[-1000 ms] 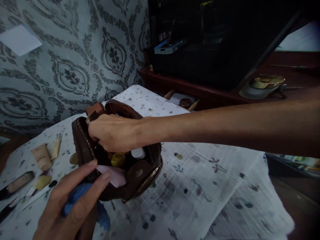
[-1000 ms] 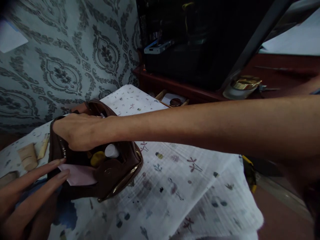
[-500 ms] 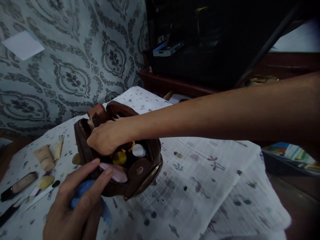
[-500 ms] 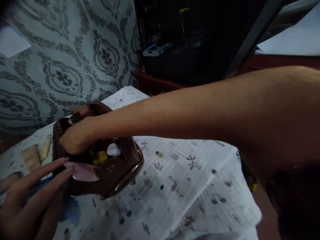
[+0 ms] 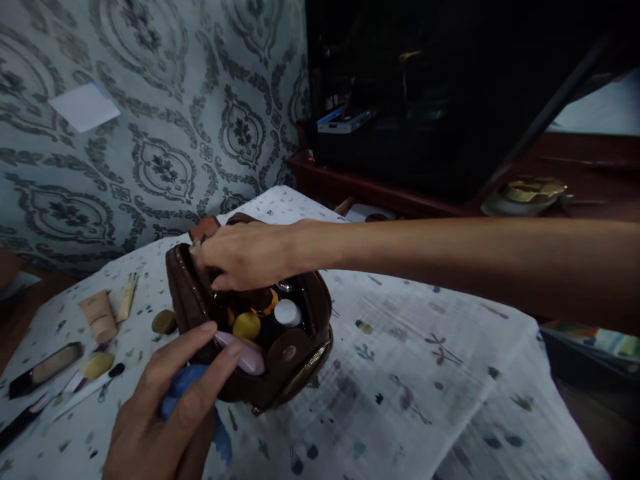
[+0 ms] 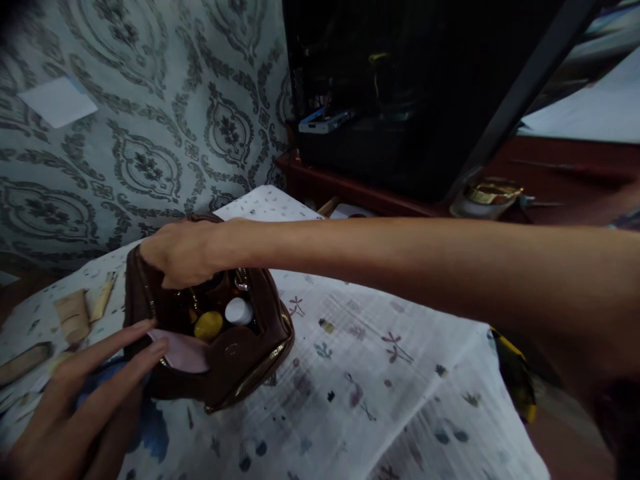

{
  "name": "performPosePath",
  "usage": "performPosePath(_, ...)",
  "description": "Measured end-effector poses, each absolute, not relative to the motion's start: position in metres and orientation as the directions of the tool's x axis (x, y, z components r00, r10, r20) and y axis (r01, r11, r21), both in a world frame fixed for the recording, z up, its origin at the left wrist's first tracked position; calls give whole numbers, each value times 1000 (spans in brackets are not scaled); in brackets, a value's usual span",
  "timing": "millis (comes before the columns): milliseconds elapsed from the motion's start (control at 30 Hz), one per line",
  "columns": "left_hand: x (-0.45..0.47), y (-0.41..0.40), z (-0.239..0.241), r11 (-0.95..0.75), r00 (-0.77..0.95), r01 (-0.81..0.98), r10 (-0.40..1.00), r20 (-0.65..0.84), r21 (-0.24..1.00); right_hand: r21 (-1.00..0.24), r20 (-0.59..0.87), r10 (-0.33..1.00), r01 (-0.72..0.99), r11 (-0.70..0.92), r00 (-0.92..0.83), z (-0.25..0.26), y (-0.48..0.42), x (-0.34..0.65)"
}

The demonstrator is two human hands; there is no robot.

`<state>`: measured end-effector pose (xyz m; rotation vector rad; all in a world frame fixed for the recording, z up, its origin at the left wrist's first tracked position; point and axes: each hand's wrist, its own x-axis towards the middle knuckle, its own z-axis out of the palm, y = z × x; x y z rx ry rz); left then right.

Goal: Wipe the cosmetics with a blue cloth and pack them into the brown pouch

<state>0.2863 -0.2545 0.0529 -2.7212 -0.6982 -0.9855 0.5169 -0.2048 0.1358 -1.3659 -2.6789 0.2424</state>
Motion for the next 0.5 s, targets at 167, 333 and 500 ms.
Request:
performPosePath(167,286,-257,51,-856,652,518,402,643,11,-32,27,854,854,520,-519,133,-203,528)
performPosePath(333,286,-256,54,-862,679,506,385,625,-19,79,-107,865,863,500,-491,121,-197,515)
performPosePath(500,291,-256,56,-887,673,462,347,653,-5,35,-164,881,890,455,-443,126,-191,511)
